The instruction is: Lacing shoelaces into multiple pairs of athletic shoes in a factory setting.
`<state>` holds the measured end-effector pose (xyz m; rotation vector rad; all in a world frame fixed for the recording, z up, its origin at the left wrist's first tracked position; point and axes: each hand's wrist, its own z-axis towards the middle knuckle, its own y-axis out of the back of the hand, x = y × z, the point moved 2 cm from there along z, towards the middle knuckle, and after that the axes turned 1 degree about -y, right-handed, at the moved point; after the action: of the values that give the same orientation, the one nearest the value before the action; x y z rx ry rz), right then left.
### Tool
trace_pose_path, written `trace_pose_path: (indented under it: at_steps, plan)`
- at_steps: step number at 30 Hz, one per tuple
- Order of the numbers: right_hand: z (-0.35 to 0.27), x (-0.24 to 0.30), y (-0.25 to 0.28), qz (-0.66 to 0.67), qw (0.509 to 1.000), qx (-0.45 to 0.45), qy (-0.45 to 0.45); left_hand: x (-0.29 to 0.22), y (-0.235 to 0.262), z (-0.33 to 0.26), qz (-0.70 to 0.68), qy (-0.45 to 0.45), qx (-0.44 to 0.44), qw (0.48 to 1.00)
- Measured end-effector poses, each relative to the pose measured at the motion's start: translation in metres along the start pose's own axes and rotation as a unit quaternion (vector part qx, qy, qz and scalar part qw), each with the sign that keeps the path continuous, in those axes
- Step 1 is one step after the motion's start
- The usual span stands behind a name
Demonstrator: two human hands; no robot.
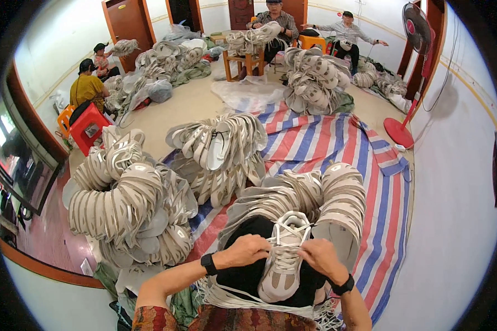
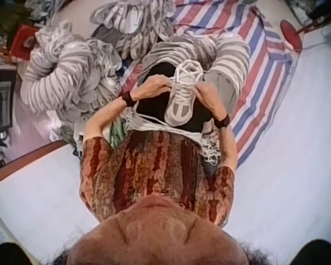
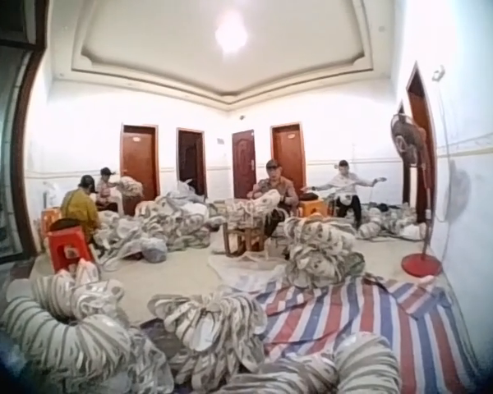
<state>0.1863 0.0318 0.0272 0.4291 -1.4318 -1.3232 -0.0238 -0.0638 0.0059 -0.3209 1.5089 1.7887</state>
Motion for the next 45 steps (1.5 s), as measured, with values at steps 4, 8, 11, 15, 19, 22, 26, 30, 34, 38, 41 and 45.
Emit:
trace_pose_path:
  at_steps: [4,8,11,15,19,22,26,30,34,38,41,45]
  plan:
    - [0.002,0.015,-0.001,0.031,0.997,-0.032,0.06,0.002,0.01,0.017,-0.016,-0.029,-0.012,0.999]
    - [0.0,0.004,0.003,0.059,0.998,-0.018,0.031,0.015,0.006,0.017,-0.033,-0.003,0.019,0.999]
    - [-0.004,-0.004,0.001,0.142,0.988,-0.002,-0.059,0.018,0.009,0.026,-0.155,0.027,0.013,0.987]
    - [-0.009,-0.002,-0.001,0.24,0.96,-0.002,-0.144,0.043,0.005,0.052,-0.279,0.121,-0.028,0.952]
    - [-0.01,-0.008,-0.001,0.31,0.93,-0.035,-0.195,0.067,-0.005,0.081,-0.209,0.168,0.054,0.962]
    - [-0.013,-0.013,-0.002,0.311,0.928,-0.042,-0.199,0.078,-0.016,0.101,-0.157,0.134,0.144,0.968]
    - [-0.017,-0.029,-0.013,0.424,0.873,-0.058,-0.232,0.103,-0.035,0.111,-0.221,0.17,0.253,0.926]
    - [-0.023,-0.034,-0.014,0.49,0.831,-0.066,-0.254,0.087,-0.032,0.11,-0.349,0.344,0.248,0.836]
    - [-0.026,-0.032,-0.018,0.499,0.822,-0.07,-0.265,0.106,-0.046,0.107,-0.471,0.281,0.292,0.784]
    - [-0.026,-0.035,-0.014,0.494,0.83,-0.075,-0.249,0.11,-0.054,0.116,-0.463,0.309,0.291,0.778]
    - [-0.026,-0.037,-0.012,0.414,0.874,-0.089,-0.239,0.111,-0.037,0.115,-0.223,-0.069,0.261,0.937]
    - [-0.034,-0.037,0.006,0.397,0.876,-0.142,-0.236,0.071,-0.037,0.139,-0.205,0.322,0.192,0.904]
